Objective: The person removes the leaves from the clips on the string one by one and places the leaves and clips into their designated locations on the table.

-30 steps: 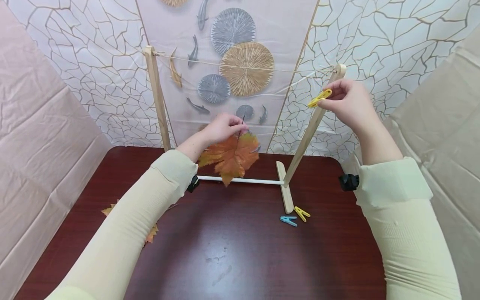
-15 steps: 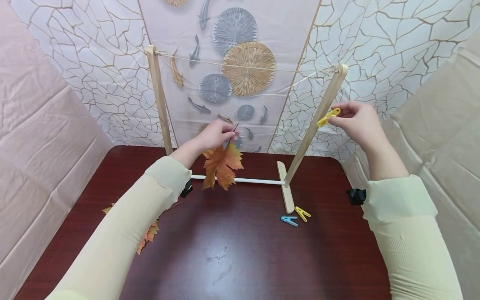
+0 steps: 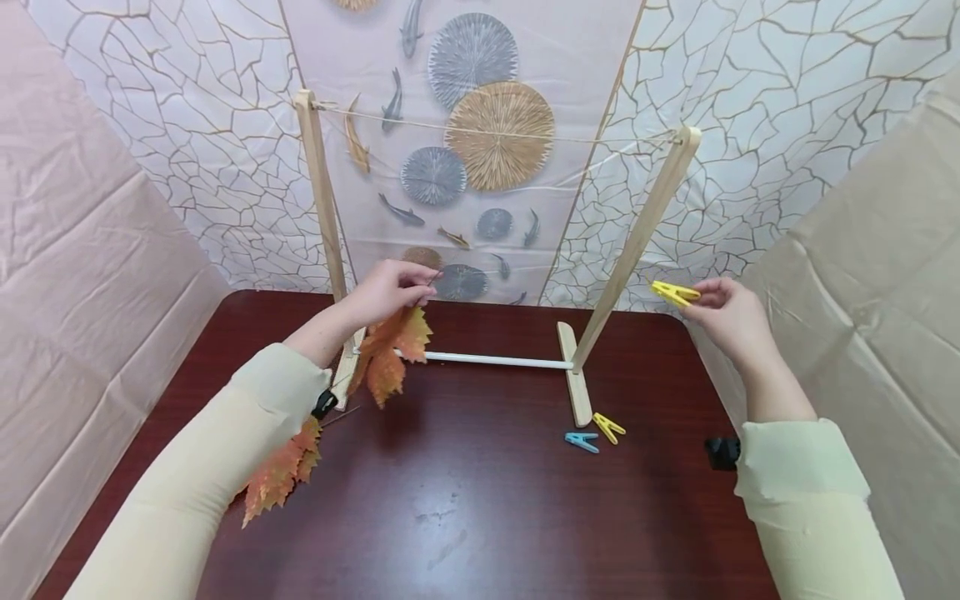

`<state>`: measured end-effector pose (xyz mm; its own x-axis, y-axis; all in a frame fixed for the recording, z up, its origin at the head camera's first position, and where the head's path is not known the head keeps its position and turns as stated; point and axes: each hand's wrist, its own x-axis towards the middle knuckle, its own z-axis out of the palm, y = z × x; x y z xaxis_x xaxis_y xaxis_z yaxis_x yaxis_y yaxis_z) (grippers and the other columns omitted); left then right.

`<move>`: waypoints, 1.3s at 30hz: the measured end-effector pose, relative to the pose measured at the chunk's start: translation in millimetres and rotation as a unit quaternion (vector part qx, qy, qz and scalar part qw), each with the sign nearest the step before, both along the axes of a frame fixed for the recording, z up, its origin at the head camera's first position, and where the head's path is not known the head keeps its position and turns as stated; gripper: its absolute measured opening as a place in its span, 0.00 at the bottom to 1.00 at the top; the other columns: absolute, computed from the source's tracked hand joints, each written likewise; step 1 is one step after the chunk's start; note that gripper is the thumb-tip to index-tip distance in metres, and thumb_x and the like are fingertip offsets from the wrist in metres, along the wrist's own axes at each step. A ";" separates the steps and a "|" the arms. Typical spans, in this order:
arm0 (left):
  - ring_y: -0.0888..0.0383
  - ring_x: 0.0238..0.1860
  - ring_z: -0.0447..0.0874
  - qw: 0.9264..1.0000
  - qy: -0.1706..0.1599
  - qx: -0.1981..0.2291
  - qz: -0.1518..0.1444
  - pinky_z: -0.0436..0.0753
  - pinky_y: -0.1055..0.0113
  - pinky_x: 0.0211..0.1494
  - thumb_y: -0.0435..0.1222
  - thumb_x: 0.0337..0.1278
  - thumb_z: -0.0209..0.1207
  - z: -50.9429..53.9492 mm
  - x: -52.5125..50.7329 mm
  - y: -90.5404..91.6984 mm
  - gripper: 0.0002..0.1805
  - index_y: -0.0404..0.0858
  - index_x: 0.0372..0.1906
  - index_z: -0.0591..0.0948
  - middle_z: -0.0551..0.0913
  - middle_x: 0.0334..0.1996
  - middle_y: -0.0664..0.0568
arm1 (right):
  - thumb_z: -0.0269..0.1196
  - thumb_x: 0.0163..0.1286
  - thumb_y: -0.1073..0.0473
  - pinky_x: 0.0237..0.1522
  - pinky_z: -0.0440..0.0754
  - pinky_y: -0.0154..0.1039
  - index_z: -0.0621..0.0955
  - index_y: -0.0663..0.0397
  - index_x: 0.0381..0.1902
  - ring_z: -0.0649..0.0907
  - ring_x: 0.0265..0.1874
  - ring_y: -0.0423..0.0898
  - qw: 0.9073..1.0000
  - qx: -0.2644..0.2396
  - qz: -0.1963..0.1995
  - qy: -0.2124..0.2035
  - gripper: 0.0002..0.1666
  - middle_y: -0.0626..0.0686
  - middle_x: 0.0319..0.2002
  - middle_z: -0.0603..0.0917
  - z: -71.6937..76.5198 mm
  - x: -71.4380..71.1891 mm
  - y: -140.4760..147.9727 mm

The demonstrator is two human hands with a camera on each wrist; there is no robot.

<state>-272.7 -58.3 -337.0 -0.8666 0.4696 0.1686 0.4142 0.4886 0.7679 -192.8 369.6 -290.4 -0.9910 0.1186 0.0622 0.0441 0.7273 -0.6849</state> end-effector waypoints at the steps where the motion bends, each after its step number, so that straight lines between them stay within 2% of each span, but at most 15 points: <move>1: 0.63 0.27 0.78 1.000 -0.012 0.011 0.002 0.75 0.74 0.33 0.30 0.59 0.57 -2.6 1.8 -5.7 0.16 0.30 0.53 0.78 0.86 0.32 0.43 | 0.59 0.64 0.62 0.29 0.72 0.18 0.68 0.70 0.50 0.74 0.24 0.20 1.000 -0.006 0.000 -0.006 0.21 0.21 0.23 0.72 -6.9 0.4 2.1; 5: 0.58 0.34 0.85 0.999 -0.038 0.032 0.017 0.81 0.70 0.38 0.28 0.59 0.57 -13.5 10.5 -29.5 0.11 0.29 0.46 0.78 0.86 0.38 0.39 | 0.58 0.65 0.62 0.28 0.76 0.21 0.66 0.77 0.53 0.75 0.22 0.22 1.000 -0.013 -0.005 -0.028 0.26 0.27 0.24 0.74 -35.9 2.2 10.2; 7: 0.55 0.35 0.86 0.999 -0.031 0.024 0.026 0.82 0.68 0.39 0.28 0.59 0.57 -18.9 15.8 -41.8 0.08 0.29 0.42 0.79 0.86 0.37 0.39 | 0.58 0.64 0.63 0.28 0.77 0.22 0.66 0.79 0.53 0.76 0.22 0.23 0.999 -0.020 -0.008 -0.033 0.26 0.30 0.25 0.74 -51.3 3.4 14.1; 10: 0.52 0.34 0.86 0.999 -0.013 -0.003 0.046 0.82 0.66 0.38 0.30 0.58 0.59 -26.7 24.5 -61.0 0.06 0.31 0.39 0.81 0.87 0.35 0.41 | 0.59 0.63 0.63 0.27 0.78 0.23 0.67 0.80 0.52 0.76 0.21 0.24 0.999 -0.033 -0.016 -0.039 0.26 0.28 0.24 0.73 -74.3 6.0 18.7; 13: 0.53 0.34 0.86 0.997 0.005 -0.032 0.074 0.81 0.66 0.38 0.32 0.57 0.60 -35.1 32.9 -81.0 0.05 0.34 0.38 0.82 0.87 0.34 0.44 | 0.60 0.62 0.63 0.26 0.78 0.24 0.69 0.79 0.52 0.75 0.20 0.25 0.998 -0.042 -0.034 -0.045 0.27 0.26 0.22 0.70 -96.4 10.6 21.0; 16: 0.53 0.35 0.85 0.994 0.024 -0.052 0.092 0.79 0.66 0.39 0.31 0.56 0.61 -45.5 39.2 -100.4 0.06 0.35 0.38 0.83 0.87 0.33 0.44 | 0.62 0.61 0.62 0.25 0.77 0.26 0.69 0.79 0.51 0.76 0.19 0.28 0.996 -0.039 -0.054 -0.059 0.27 0.29 0.22 0.71 -116.4 18.8 23.1; 19: 0.52 0.35 0.85 0.992 0.028 -0.063 0.108 0.79 0.66 0.38 0.30 0.55 0.61 -57.2 45.3 -120.1 0.06 0.33 0.38 0.83 0.87 0.34 0.43 | 0.62 0.60 0.61 0.24 0.77 0.27 0.70 0.79 0.51 0.77 0.19 0.31 0.994 -0.037 -0.070 -0.081 0.28 0.33 0.23 0.73 -134.8 25.4 24.5; 22: 0.53 0.33 0.85 0.989 0.018 -0.069 0.127 0.79 0.67 0.36 0.30 0.55 0.61 -69.9 51.3 -137.5 0.06 0.32 0.37 0.83 0.87 0.33 0.42 | 0.63 0.59 0.61 0.24 0.78 0.29 0.70 0.78 0.51 0.77 0.19 0.34 0.991 -0.042 -0.083 -0.101 0.28 0.37 0.24 0.74 -152.3 29.5 26.2; 26: 0.53 0.34 0.85 0.987 -0.002 -0.072 0.146 0.78 0.69 0.34 0.29 0.56 0.60 -90.2 57.8 -155.1 0.06 0.31 0.37 0.83 0.87 0.33 0.42 | 0.63 0.59 0.61 0.26 0.80 0.32 0.70 0.77 0.51 0.78 0.20 0.35 0.986 -0.059 -0.096 -0.124 0.28 0.40 0.24 0.76 -173.2 33.7 28.9; 29: 0.52 0.35 0.84 0.985 -0.019 -0.079 0.150 0.78 0.69 0.35 0.28 0.56 0.59 -105.9 61.7 -163.7 0.06 0.31 0.37 0.83 0.86 0.33 0.41 | 0.64 0.58 0.62 0.27 0.80 0.35 0.70 0.78 0.50 0.79 0.21 0.37 0.982 -0.072 -0.104 -0.137 0.27 0.41 0.23 0.76 -185.9 37.2 29.3; 33: 0.51 0.34 0.84 0.983 -0.040 -0.093 0.155 0.80 0.63 0.36 0.27 0.56 0.58 -124.6 66.3 -171.9 0.05 0.30 0.37 0.82 0.86 0.32 0.40 | 0.64 0.58 0.63 0.27 0.80 0.36 0.69 0.78 0.50 0.78 0.22 0.38 0.977 -0.086 -0.116 -0.156 0.28 0.45 0.25 0.78 -199.4 40.8 26.7; 39: 0.50 0.34 0.83 0.974 -0.052 -0.128 0.179 0.81 0.55 0.40 0.27 0.56 0.58 -155.2 74.8 -185.1 0.05 0.30 0.36 0.83 0.85 0.31 0.41 | 0.64 0.57 0.63 0.25 0.79 0.36 0.71 0.77 0.49 0.78 0.21 0.40 0.975 -0.070 -0.127 -0.169 0.27 0.53 0.27 0.81 -218.4 44.6 17.6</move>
<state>-197.9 -243.3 -492.2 -0.9887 0.1492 -0.0126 0.1080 0.7690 0.6301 -148.1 387.2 -508.8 -0.8897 0.3473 -0.2963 0.4506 0.5642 -0.6918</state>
